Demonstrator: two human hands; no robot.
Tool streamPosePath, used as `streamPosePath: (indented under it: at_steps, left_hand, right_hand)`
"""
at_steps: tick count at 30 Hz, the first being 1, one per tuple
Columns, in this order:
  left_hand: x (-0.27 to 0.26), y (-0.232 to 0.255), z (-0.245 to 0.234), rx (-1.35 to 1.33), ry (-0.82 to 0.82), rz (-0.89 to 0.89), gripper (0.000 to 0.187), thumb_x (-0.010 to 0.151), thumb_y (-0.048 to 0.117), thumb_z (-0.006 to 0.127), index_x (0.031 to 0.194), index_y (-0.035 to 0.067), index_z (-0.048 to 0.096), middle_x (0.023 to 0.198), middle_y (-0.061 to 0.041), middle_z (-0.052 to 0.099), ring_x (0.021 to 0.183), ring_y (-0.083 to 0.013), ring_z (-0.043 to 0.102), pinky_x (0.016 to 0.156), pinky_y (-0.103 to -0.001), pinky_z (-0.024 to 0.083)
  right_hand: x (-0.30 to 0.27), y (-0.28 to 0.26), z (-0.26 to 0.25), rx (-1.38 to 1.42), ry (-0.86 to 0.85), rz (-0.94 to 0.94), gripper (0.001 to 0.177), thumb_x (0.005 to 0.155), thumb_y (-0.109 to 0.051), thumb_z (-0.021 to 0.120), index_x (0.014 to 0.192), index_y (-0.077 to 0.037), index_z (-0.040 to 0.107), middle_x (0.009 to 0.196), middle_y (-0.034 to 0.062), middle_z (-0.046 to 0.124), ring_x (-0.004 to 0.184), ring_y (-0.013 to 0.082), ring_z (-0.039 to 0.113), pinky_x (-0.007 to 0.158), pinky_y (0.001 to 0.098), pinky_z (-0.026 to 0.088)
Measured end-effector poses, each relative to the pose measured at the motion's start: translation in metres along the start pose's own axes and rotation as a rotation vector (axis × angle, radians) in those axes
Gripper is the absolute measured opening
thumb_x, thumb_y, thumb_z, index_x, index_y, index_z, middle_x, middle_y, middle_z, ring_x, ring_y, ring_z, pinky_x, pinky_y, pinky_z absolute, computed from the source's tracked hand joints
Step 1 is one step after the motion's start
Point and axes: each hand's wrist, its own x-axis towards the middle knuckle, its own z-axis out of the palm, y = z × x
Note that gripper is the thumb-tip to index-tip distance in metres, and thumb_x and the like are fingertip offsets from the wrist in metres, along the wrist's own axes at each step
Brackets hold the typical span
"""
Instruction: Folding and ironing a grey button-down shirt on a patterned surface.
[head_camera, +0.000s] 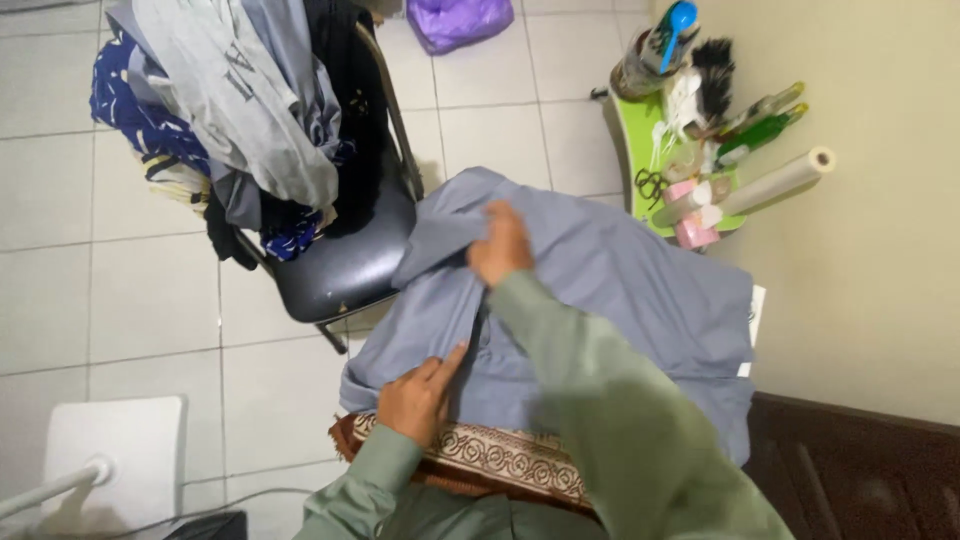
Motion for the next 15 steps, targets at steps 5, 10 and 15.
streamPosePath:
  at_steps: [5, 10, 15]
  left_hand:
    - [-0.012, -0.003, 0.002, 0.061, 0.069, 0.127, 0.067, 0.074, 0.007, 0.064, 0.139, 0.027, 0.061, 0.086, 0.001, 0.058, 0.062, -0.0215, 0.064, 0.049, -0.038, 0.052]
    - [-0.036, -0.039, 0.03, 0.146, 0.067, 0.188, 0.058, 0.088, 0.01, 0.057, 0.144, 0.026, 0.054, 0.099, 0.004, 0.071, 0.068, -0.0122, 0.068, 0.039, -0.026, 0.051]
    - [-0.044, -0.08, 0.019, 0.284, 0.024, -0.038, 0.039, 0.087, 0.02, 0.064, 0.124, 0.031, 0.066, 0.112, 0.009, 0.071, 0.09, -0.0164, 0.07, 0.082, -0.058, 0.062]
  right_hand:
    - [0.009, 0.12, -0.108, 0.067, 0.457, 0.115, 0.052, 0.07, 0.001, 0.061, 0.122, -0.007, 0.06, 0.098, 0.0083, 0.062, 0.08, 0.0203, 0.06, 0.073, 0.0326, 0.053]
    - [-0.04, 0.147, -0.224, 0.401, 0.472, 0.869, 0.035, 0.088, -0.021, 0.07, 0.105, 0.008, 0.064, 0.095, 0.0216, 0.068, 0.067, 0.0236, 0.065, 0.043, 0.035, 0.05]
    - [-0.054, 0.232, -0.255, 0.746, 0.268, 0.945, 0.046, 0.096, -0.023, 0.068, 0.123, 0.009, 0.048, 0.097, 0.0178, 0.061, 0.055, 0.0186, 0.059, 0.042, 0.0261, 0.057]
